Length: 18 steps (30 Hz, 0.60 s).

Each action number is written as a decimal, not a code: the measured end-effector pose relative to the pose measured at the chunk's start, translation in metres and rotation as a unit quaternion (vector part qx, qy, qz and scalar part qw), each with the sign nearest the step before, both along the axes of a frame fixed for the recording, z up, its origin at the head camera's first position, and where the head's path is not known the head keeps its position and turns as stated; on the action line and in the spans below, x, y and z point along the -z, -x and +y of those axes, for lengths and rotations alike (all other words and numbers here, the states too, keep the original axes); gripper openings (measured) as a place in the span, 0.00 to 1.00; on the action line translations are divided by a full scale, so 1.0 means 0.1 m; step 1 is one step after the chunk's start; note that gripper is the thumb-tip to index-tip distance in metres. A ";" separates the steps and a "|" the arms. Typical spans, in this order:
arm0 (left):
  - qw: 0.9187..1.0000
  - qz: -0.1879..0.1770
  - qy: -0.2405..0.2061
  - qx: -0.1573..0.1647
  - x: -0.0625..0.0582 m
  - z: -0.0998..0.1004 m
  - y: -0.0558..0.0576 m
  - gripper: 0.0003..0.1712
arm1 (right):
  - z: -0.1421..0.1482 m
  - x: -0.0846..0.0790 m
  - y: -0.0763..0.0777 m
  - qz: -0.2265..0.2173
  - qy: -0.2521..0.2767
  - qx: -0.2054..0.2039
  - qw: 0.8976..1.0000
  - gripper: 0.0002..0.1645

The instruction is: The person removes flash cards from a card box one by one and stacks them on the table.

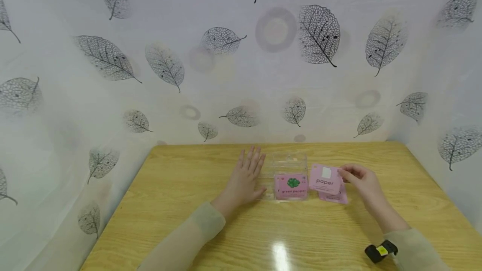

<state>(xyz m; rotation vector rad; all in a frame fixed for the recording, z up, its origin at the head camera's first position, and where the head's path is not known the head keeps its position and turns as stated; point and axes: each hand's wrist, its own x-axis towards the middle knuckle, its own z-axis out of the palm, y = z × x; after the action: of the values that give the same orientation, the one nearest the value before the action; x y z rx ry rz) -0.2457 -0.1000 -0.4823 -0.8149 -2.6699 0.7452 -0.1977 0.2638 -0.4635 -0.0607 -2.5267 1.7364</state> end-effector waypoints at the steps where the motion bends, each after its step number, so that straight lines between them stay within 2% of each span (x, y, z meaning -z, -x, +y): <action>1: 1.000 0.000 -0.001 0.000 0.00 0.00 0.00 0.61 | 0.01 0.00 0.00 -0.001 0.001 0.000 1.000 0.19; 18: 1.000 -0.001 -0.007 0.000 -0.01 0.00 0.00 0.62 | 0.12 0.04 0.00 -0.011 0.005 0.016 1.000 0.12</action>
<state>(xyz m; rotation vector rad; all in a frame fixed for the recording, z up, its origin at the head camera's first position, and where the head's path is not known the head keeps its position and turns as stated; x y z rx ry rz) -0.2452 -0.1000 -0.4811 -0.8126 -2.6747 0.7261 -0.1982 0.2759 -0.4676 -0.1211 -2.5176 1.7460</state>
